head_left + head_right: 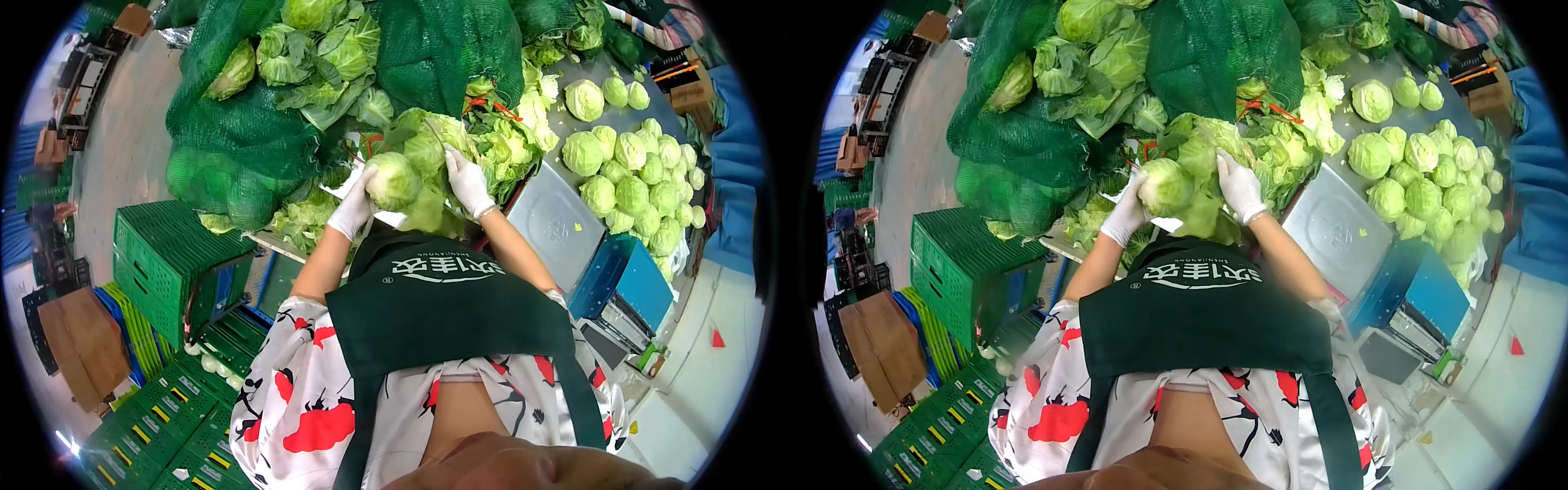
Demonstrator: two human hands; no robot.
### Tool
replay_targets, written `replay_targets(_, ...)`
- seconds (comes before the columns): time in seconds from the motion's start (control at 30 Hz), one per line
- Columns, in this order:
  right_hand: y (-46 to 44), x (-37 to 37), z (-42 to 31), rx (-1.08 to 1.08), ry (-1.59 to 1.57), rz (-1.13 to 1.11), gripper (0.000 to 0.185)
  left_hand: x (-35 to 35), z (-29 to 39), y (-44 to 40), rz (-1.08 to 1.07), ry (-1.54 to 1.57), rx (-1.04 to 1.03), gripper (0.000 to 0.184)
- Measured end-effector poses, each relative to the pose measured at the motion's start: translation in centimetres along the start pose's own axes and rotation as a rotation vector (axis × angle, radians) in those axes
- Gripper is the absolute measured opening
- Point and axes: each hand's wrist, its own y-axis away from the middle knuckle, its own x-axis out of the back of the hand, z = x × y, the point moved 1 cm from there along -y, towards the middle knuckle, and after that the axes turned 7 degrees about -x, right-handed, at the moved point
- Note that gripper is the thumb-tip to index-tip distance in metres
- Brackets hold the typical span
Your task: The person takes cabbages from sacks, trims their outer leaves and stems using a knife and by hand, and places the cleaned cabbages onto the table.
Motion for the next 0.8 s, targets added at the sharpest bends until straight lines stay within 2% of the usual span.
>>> replay_targets(0.07,1.1,0.8,-0.6,-0.005,-0.026,0.009,0.044,-1.0,0.2,-0.4,-0.084,0.243,-0.014,0.065)
replay_targets(0.17,3.0,1.5,-3.2,0.0,-0.178,-0.025,0.053,-3.4,0.3,-0.6,0.027,0.357,0.044,0.066)
replay_targets(0.27,4.4,1.2,-6.3,0.008,-0.054,-0.106,0.068,-4.5,-0.6,-1.7,0.111,0.292,0.018,0.065)
replay_targets(0.37,4.3,0.9,-6.9,0.111,0.076,-0.008,0.071,-4.5,-1.3,-2.5,0.054,0.308,-0.036,0.062)
replay_targets(0.57,3.6,1.6,-5.4,0.269,-0.204,0.05,0.054,-4.4,-1.0,-0.4,-0.008,0.311,-0.082,0.072)
replay_targets(0.67,1.7,0.9,-1.4,0.041,-0.36,0.1,0.039,-4.0,-0.5,0.7,-0.085,0.342,-0.122,0.082)
replay_targets(0.73,0.1,2.1,0.7,-0.334,-0.742,-0.01,0.028,-3.7,0.4,1.6,-0.16,0.32,-0.145,0.083)
replay_targets(0.77,-0.3,3.2,1.1,-0.357,-0.598,0.057,0.024,-3.7,0.8,2.1,-0.194,0.282,-0.155,0.086)
replay_targets(0.8,-0.5,4.2,0.9,-0.326,-0.415,0.058,0.032,-3.5,1.2,2.2,-0.211,0.234,-0.165,0.086)
